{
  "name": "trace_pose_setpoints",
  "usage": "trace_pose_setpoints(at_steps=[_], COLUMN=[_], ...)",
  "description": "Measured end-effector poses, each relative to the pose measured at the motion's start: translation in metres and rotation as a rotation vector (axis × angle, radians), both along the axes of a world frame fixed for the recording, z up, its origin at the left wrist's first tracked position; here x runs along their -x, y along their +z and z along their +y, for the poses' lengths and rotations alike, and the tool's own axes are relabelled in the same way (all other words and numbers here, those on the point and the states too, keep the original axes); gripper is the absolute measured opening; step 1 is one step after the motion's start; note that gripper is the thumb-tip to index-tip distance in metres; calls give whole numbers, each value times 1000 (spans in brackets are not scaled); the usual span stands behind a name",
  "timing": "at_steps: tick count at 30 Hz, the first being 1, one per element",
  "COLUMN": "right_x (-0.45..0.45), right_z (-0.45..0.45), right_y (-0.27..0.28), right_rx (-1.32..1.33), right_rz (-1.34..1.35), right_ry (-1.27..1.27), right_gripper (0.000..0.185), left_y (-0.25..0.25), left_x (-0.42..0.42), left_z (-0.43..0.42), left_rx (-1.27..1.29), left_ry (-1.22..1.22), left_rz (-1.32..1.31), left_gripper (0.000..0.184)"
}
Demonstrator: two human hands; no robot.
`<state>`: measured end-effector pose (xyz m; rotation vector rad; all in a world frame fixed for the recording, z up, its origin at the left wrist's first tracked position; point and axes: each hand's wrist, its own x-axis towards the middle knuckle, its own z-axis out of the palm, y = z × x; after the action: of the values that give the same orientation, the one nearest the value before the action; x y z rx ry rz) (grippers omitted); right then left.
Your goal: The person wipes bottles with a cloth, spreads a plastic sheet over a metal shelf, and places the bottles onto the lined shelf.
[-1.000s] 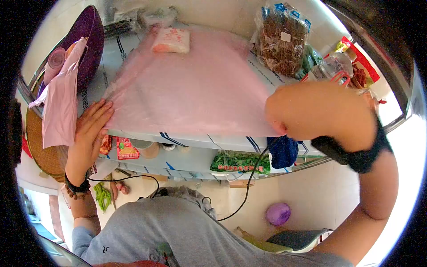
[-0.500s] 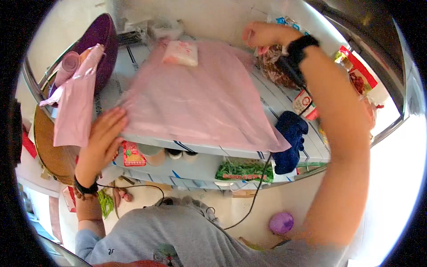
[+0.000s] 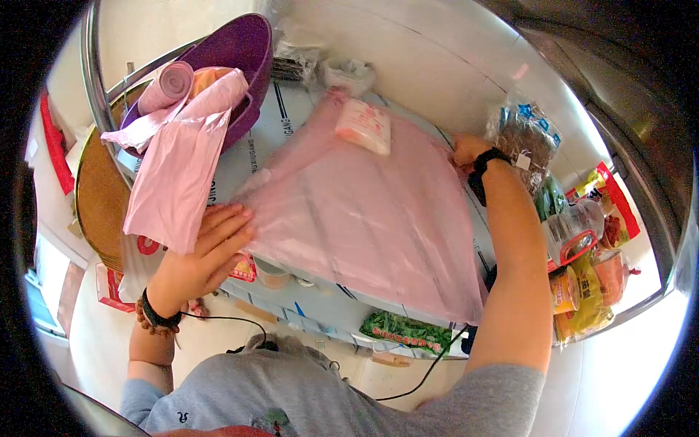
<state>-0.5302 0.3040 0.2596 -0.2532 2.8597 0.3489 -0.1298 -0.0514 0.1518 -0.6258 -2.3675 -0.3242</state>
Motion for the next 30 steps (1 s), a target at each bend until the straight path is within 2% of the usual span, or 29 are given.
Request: trace_pose_setpoints(at_steps=[2, 5, 8, 11, 13, 15, 16, 17, 19, 21, 24, 27, 28, 30], right_x=[-7, -8, 44, -6, 25, 35, 22, 19, 0, 5, 26, 19, 25, 27], right_z=[-8, -5, 38, -2, -15, -51, -87, -112, -162, -193, -219, -235, -236, -236], right_y=[10, 8, -32, 7, 30, 60, 71, 71, 68, 44, 13, 11, 8, 1], right_rx=[-177, -268, -98, -225, -364, -270, -107, 246, 423, 461, 221, 55, 126, 119], right_rz=[-6, 135, 487, 362, 310, 319, 354, 325, 311, 438, 482, 302, 279, 426], right_ry=[-28, -6, 351, 220, 400, 618, 746, 820, 877, 913, 1056, 804, 791, 856], right_gripper=[18, 23, 25, 28, 30, 29, 29, 29, 33, 46, 52, 53, 44, 41], left_y=[1, 1, -2, -3, -4, -5, -7, -9, -13, -16, -20, -8, -10, -13], left_x=[0, 1, 2, 3, 4, 6, 8, 8, 9, 8, 8, 2, 3, 4], left_z=[1, 2, 1, 0, 2, 4, 4, 4, 6, 5, 0, -1, -2, -3], left_rx=[-7, -13, -8, -23, -37, -57, -61, -66, -88, -116, -70, -40, -63, -51], left_ry=[12, 19, 21, 23, 16, 25, 24, 23, 20, 27, 7, 8, 0, 6], left_rz=[-8, -14, 3, 10, 9, 31, 50, 69, 91, 105, 24, -27, -32, -10], left_gripper=[43, 42, 41, 39, 38, 38, 38, 38, 37, 37, 43, 42, 42, 42])
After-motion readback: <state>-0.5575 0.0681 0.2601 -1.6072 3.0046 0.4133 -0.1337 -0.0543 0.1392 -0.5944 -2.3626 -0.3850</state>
